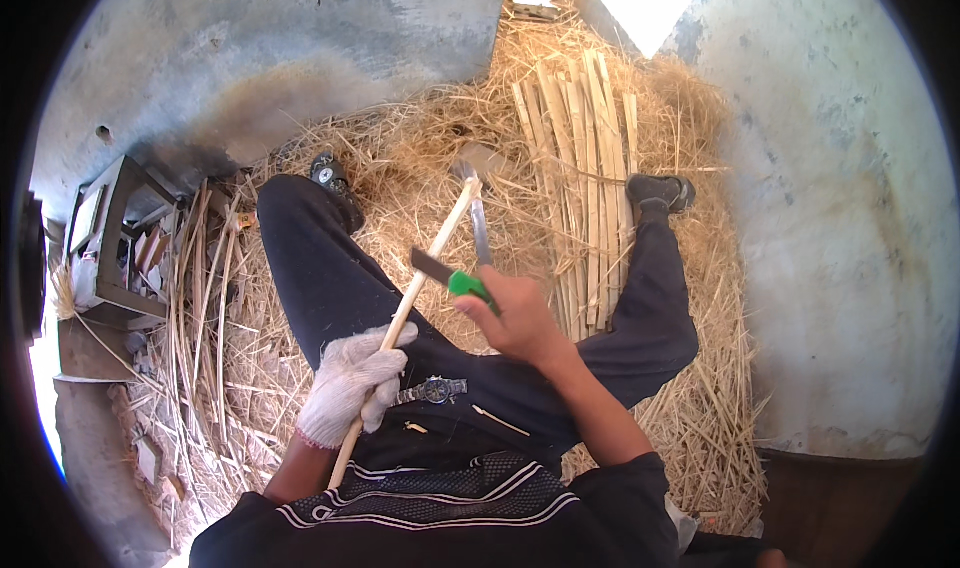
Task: The person sits on a straw-covered floor and uses a large knife to split long bamboo poles into thin strips. They hold the pole with a gloved left hand and strike it with the knife in their right hand, occasionally using a green utility knife to refine the splits.
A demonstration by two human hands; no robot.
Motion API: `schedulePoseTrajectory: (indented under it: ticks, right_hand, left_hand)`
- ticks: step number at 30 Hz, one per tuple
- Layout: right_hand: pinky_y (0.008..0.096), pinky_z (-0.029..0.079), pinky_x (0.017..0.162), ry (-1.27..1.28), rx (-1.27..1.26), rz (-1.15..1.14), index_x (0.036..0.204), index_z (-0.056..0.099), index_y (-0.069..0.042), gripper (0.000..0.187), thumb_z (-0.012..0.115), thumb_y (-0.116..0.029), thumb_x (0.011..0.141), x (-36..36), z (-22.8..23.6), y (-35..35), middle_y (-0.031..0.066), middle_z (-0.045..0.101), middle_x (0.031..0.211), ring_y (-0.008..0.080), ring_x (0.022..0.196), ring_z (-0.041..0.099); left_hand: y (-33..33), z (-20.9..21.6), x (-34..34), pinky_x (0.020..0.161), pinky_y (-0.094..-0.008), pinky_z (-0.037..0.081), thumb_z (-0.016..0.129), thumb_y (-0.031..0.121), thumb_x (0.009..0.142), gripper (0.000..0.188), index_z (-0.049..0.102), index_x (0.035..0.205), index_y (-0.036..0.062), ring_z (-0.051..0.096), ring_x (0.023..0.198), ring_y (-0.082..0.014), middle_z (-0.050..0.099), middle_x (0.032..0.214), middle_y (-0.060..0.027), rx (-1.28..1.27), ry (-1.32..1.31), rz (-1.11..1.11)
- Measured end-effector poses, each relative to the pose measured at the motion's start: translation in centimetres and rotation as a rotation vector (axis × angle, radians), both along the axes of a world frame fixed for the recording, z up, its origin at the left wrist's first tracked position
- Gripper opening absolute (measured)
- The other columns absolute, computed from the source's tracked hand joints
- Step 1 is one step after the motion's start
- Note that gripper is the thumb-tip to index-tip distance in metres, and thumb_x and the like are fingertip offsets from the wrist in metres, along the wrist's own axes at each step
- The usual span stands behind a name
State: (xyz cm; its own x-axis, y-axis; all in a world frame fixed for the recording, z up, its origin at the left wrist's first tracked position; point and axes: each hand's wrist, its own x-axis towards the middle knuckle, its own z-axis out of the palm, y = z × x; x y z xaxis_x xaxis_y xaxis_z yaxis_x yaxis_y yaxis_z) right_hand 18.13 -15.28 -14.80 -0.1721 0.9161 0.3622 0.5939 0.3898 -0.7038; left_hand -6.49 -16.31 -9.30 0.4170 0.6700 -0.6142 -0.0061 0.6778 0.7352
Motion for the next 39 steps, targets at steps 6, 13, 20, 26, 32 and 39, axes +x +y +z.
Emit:
schedulePoseTrajectory:
  ticks: [6, 13, 20, 26, 32, 39]
  right_hand:
    - [0.0440, 0.043, 0.048, -0.212, 0.055, 0.091, 0.079, 0.050, -0.006, 0.045, 0.066, -0.046, 0.090, -1.8, -0.9, -1.4, 0.0128, 0.056, 0.060, 0.0355, 0.052, 0.057]
    - [0.0424, 0.042, 0.046, -0.203, 0.135, 0.086, 0.075, 0.048, -0.007, 0.051, 0.062, -0.052, 0.091, -1.6, -2.5, -1.2, 0.0107, 0.054, 0.058, 0.0333, 0.049, 0.056]
    - [0.0377, 0.042, 0.042, -0.360, 0.348, -0.031, 0.071, 0.048, -0.009, 0.054, 0.058, -0.059, 0.090, -1.7, -3.6, 2.0, 0.0060, 0.052, 0.056, 0.0256, 0.045, 0.056]
    - [0.0357, 0.040, 0.039, -0.432, 0.487, -0.112, 0.064, 0.043, -0.009, 0.065, 0.050, -0.067, 0.090, -0.6, -3.7, 4.6, 0.0052, 0.045, 0.054, 0.0220, 0.044, 0.054]
    - [0.0355, 0.038, 0.039, -0.365, 0.439, -0.248, 0.062, 0.042, -0.010, 0.066, 0.048, -0.069, 0.090, -3.2, -5.5, 4.7, 0.0045, 0.040, 0.051, 0.0215, 0.041, 0.050]
    - [0.0325, 0.038, 0.039, -0.542, 0.606, -0.207, 0.061, 0.044, -0.012, 0.063, 0.057, -0.070, 0.083, 0.6, -4.1, 4.2, 0.0018, 0.039, 0.052, 0.0176, 0.040, 0.044]
  left_hand:
    - [-0.2, 0.7, 0.2, 0.034, -0.0209, 0.032, 0.050, 0.029, 0.103, 0.030, 0.062, 0.116, 0.0054, 0.040, 0.040, -0.0056, 0.046, 0.057, 0.0031, -0.007, -0.023, -0.052]
    - [-0.8, 0.8, 0.0, 0.033, -0.0208, 0.030, 0.046, 0.032, 0.105, 0.032, 0.064, 0.109, 0.0054, 0.037, 0.038, -0.0049, 0.042, 0.053, 0.0042, -0.050, -0.111, -0.057]
    - [-0.5, 0.4, 0.0, 0.030, -0.0208, 0.027, 0.048, 0.031, 0.104, 0.031, 0.064, 0.107, 0.0046, 0.035, 0.034, -0.0042, 0.038, 0.049, 0.0055, -0.023, -0.067, 0.039]
    - [-0.2, -1.7, -0.3, 0.028, -0.0221, 0.027, 0.046, 0.033, 0.104, 0.032, 0.060, 0.109, 0.0045, 0.030, 0.032, -0.0056, 0.031, 0.048, 0.0066, -0.093, -0.313, 0.086]
    - [0.2, -1.4, -0.4, 0.029, -0.0222, 0.025, 0.044, 0.034, 0.105, 0.034, 0.058, 0.109, 0.0035, 0.029, 0.032, -0.0046, 0.031, 0.048, 0.0069, -0.141, -0.304, 0.118]
    - [-0.8, -1.2, -1.7, 0.030, -0.0213, 0.025, 0.040, 0.034, 0.106, 0.034, 0.057, 0.109, 0.0036, 0.028, 0.031, -0.0037, 0.032, 0.048, 0.0079, -0.295, -0.426, 0.068]
